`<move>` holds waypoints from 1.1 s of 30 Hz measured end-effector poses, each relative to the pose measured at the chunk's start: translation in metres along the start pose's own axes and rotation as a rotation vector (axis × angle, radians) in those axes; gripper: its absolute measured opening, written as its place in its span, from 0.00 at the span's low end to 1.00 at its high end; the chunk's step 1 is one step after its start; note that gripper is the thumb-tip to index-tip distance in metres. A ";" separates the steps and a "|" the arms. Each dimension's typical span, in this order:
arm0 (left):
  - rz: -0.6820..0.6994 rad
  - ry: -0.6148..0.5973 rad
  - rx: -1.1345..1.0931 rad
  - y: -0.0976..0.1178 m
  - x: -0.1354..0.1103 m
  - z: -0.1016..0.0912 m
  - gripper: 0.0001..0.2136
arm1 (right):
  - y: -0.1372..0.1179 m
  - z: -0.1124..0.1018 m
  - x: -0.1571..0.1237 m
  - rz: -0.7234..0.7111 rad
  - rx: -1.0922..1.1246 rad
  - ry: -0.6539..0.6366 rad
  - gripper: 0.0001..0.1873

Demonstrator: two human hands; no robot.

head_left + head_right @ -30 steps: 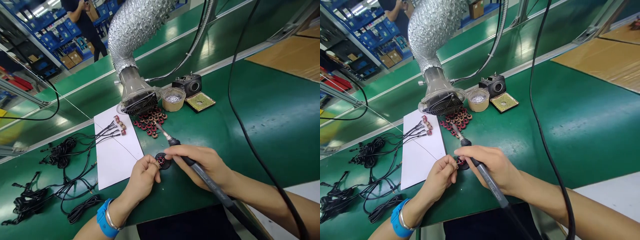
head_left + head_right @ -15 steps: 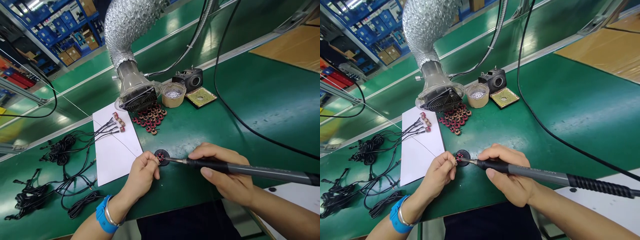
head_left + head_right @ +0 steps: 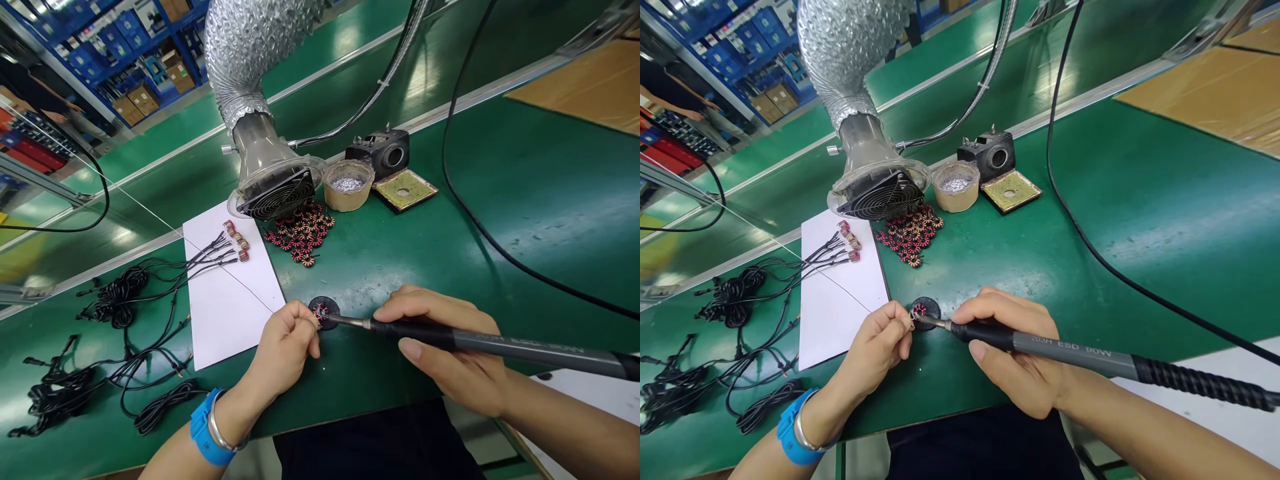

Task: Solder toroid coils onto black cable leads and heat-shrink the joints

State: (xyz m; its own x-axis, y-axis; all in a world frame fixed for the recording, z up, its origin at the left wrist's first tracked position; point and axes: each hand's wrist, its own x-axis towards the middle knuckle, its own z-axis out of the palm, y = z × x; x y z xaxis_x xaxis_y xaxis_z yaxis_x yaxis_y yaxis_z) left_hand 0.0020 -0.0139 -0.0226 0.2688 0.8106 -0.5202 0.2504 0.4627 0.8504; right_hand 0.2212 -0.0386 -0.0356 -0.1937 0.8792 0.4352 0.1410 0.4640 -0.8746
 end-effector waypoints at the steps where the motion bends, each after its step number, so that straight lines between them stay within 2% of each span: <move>1: 0.001 -0.002 0.000 0.000 0.000 0.000 0.06 | 0.000 0.000 0.001 -0.007 -0.002 -0.007 0.12; 5: -0.003 -0.007 -0.001 0.000 0.000 0.000 0.06 | -0.003 0.002 0.003 -0.035 -0.008 -0.021 0.13; 10: -0.009 -0.001 0.002 0.000 0.000 0.000 0.06 | -0.004 0.008 0.004 -0.072 0.004 0.075 0.12; 16: -0.008 0.002 0.007 0.000 0.001 0.000 0.07 | -0.007 0.005 0.006 -0.055 -0.019 -0.002 0.13; 19: -0.007 -0.002 0.000 -0.001 0.001 0.000 0.06 | -0.009 0.004 0.007 -0.069 -0.013 0.036 0.13; 28: -0.017 -0.008 0.010 0.002 0.000 0.000 0.06 | -0.007 -0.001 0.000 -0.014 -0.001 0.022 0.14; 33: -0.028 -0.011 0.007 0.003 0.000 0.001 0.06 | -0.009 0.000 0.006 -0.036 -0.017 0.051 0.13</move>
State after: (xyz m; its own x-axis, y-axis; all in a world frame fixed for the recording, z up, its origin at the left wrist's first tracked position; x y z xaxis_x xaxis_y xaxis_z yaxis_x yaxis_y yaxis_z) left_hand 0.0033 -0.0128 -0.0203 0.2717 0.7937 -0.5443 0.2640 0.4824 0.8352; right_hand 0.2188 -0.0380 -0.0251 -0.1489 0.8659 0.4775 0.1511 0.4971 -0.8544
